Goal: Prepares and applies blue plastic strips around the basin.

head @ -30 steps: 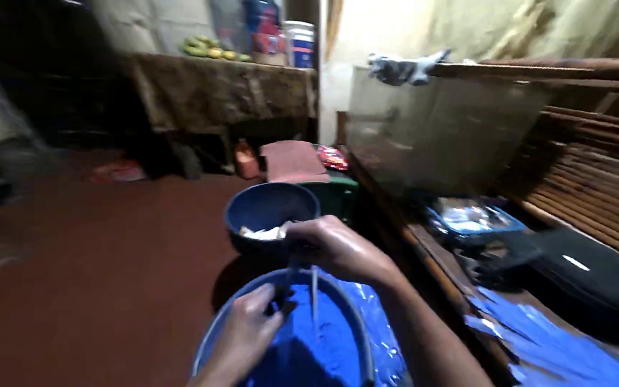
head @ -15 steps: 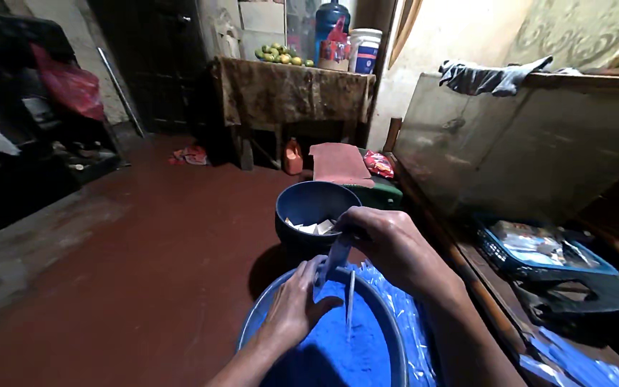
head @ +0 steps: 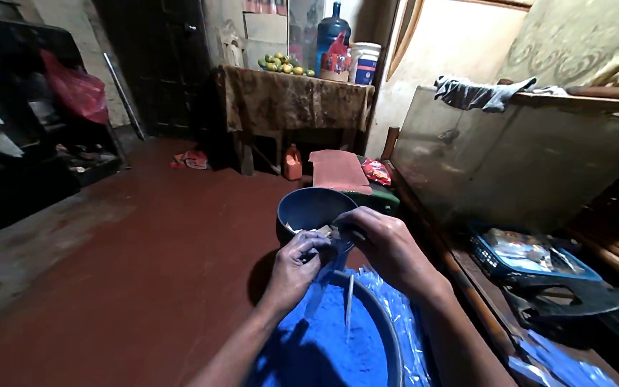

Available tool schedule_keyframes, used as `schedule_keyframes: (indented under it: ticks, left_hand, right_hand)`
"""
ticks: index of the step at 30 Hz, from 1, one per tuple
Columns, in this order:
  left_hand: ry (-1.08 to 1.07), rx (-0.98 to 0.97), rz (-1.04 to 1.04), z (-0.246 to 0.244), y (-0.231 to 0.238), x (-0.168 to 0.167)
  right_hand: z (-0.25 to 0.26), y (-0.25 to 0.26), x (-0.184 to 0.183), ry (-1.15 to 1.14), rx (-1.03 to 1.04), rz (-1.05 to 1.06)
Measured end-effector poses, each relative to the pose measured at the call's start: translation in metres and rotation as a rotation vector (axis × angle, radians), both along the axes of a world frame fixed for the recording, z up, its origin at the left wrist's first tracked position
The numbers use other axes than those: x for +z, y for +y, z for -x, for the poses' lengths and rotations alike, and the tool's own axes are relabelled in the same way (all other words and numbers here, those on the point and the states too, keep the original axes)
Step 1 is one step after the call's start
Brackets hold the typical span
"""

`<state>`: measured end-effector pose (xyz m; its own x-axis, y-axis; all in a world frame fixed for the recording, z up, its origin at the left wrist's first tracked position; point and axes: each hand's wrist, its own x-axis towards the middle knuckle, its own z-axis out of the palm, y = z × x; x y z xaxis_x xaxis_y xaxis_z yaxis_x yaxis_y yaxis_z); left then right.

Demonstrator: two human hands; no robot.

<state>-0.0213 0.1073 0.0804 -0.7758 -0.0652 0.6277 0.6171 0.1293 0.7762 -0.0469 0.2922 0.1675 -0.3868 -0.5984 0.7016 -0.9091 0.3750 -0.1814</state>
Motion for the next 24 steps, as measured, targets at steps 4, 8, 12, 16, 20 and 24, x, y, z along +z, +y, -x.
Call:
schedule_keyframes:
  ticks: [4, 8, 12, 16, 20, 24]
  left_hand:
    - [-0.036, -0.008, -0.032, 0.0, 0.003, 0.007]
    - [-0.024, -0.024, -0.016, -0.001, 0.007, 0.002]
    - [-0.117, -0.08, 0.039, 0.002, 0.004, -0.007]
    - [-0.304, -0.068, 0.216, 0.003, -0.003, -0.016]
    - [-0.396, -0.027, 0.381, 0.001, -0.008, -0.024]
    - [-0.413, -0.014, 0.52, -0.001, -0.013, -0.029]
  right_hand:
    - [0.002, 0.014, -0.002, -0.169, -0.049, 0.027]
    - [-0.002, 0.018, -0.014, -0.33, -0.054, 0.062]
    - [-0.007, 0.012, -0.018, -0.251, -0.096, 0.066]
    - [-0.013, 0.009, -0.014, -0.082, -0.133, 0.131]
    - [-0.012, 0.006, -0.011, -0.107, -0.142, 0.094]
    - [-0.015, 0.004, -0.001, -0.093, -0.147, 0.122]
